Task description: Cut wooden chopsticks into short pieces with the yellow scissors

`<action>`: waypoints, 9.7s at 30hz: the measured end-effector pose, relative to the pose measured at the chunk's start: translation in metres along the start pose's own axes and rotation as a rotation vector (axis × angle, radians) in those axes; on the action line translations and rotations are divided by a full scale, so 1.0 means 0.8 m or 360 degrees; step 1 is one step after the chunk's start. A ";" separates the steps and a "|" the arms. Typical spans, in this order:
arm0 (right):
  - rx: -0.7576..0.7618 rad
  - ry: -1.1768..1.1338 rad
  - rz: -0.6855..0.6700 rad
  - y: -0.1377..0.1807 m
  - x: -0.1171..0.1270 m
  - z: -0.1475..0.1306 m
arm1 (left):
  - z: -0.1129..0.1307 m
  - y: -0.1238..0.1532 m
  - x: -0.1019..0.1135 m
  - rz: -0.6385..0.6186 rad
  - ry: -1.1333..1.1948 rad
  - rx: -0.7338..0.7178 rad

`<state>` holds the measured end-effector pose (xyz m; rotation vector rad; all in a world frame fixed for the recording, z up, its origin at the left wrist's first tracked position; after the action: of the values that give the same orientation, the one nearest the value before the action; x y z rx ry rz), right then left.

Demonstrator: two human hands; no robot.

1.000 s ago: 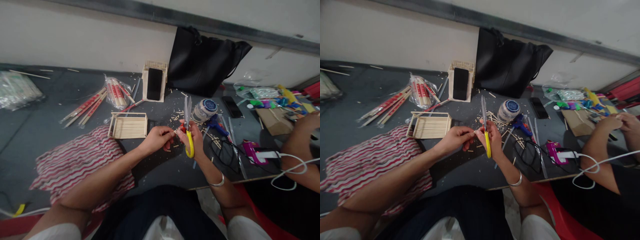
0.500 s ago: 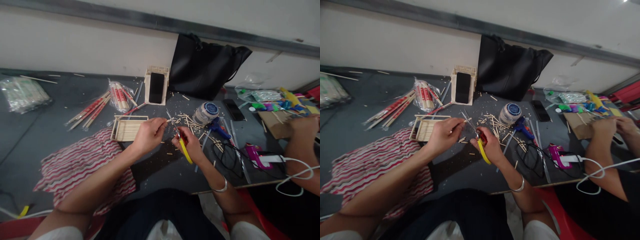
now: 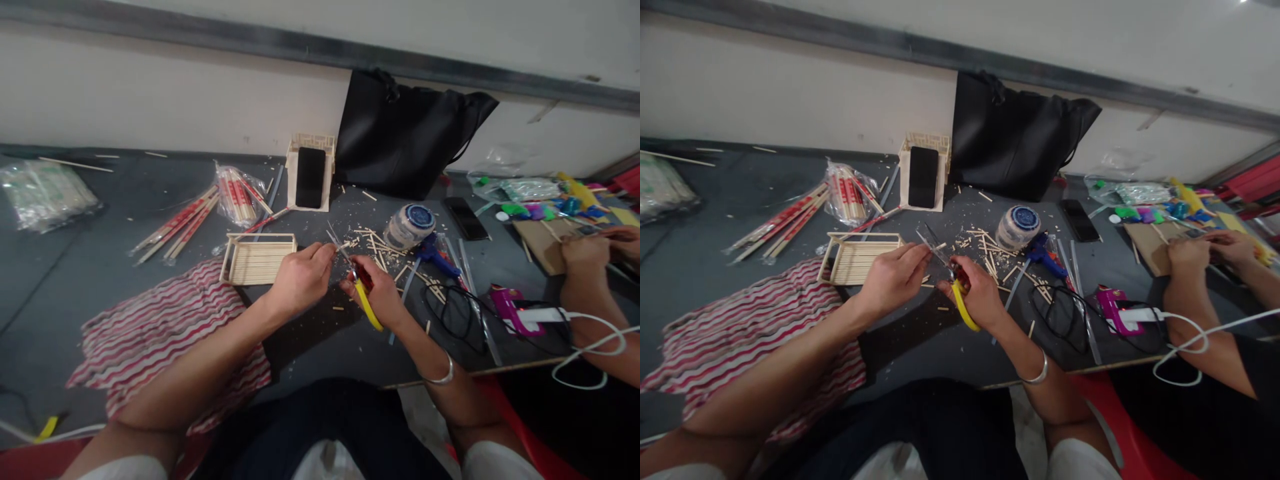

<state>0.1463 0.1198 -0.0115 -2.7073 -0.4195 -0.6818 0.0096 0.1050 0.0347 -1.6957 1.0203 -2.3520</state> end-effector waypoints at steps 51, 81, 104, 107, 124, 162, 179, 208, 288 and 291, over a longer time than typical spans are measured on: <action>0.0181 0.0058 -0.0017 0.004 -0.004 -0.017 | -0.010 -0.011 0.002 -0.0120 0.0749 0.0287; 0.0088 0.0103 0.0001 0.003 -0.003 -0.009 | -0.019 -0.011 -0.012 -0.0147 0.0996 0.0458; 0.0123 -0.0281 0.0307 0.003 0.030 -0.020 | 0.010 -0.007 -0.021 -0.0301 0.0705 0.0105; 0.0209 -0.0108 0.0189 0.001 0.025 -0.023 | 0.018 -0.003 -0.033 -0.0458 0.0650 0.0011; 0.0380 0.0118 0.0233 0.008 0.011 -0.019 | 0.018 0.010 -0.065 -0.0972 0.0246 0.0259; 0.0166 0.0511 0.0339 -0.009 0.035 0.006 | -0.019 0.006 -0.057 -0.0288 0.2699 0.1200; 0.0668 0.0515 0.0176 0.006 0.017 -0.041 | -0.022 0.005 -0.059 -0.0307 0.2762 0.1082; 0.0616 0.0653 0.0144 0.012 0.011 -0.035 | -0.030 0.006 -0.057 -0.0287 0.2643 0.1018; -0.0123 0.1051 0.0512 -0.029 0.048 0.072 | -0.040 -0.006 -0.041 -0.0373 0.0342 0.0175; -0.0203 0.0936 0.0540 -0.030 0.052 0.077 | -0.041 -0.005 -0.040 -0.0304 0.0512 0.0233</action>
<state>0.1977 0.1726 -0.0372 -2.4312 0.2270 -1.3624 -0.0055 0.1369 0.0048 -1.4533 0.7240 -2.8110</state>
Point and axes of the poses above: each hand's wrist, its own y-axis away from the middle knuckle, its own x-axis out of the back of the hand, z = x × y, the point moved 9 cm from there along -y, towards the middle knuckle, and after that the axes turned 8 degrees about -y, right-handed, at the moved point
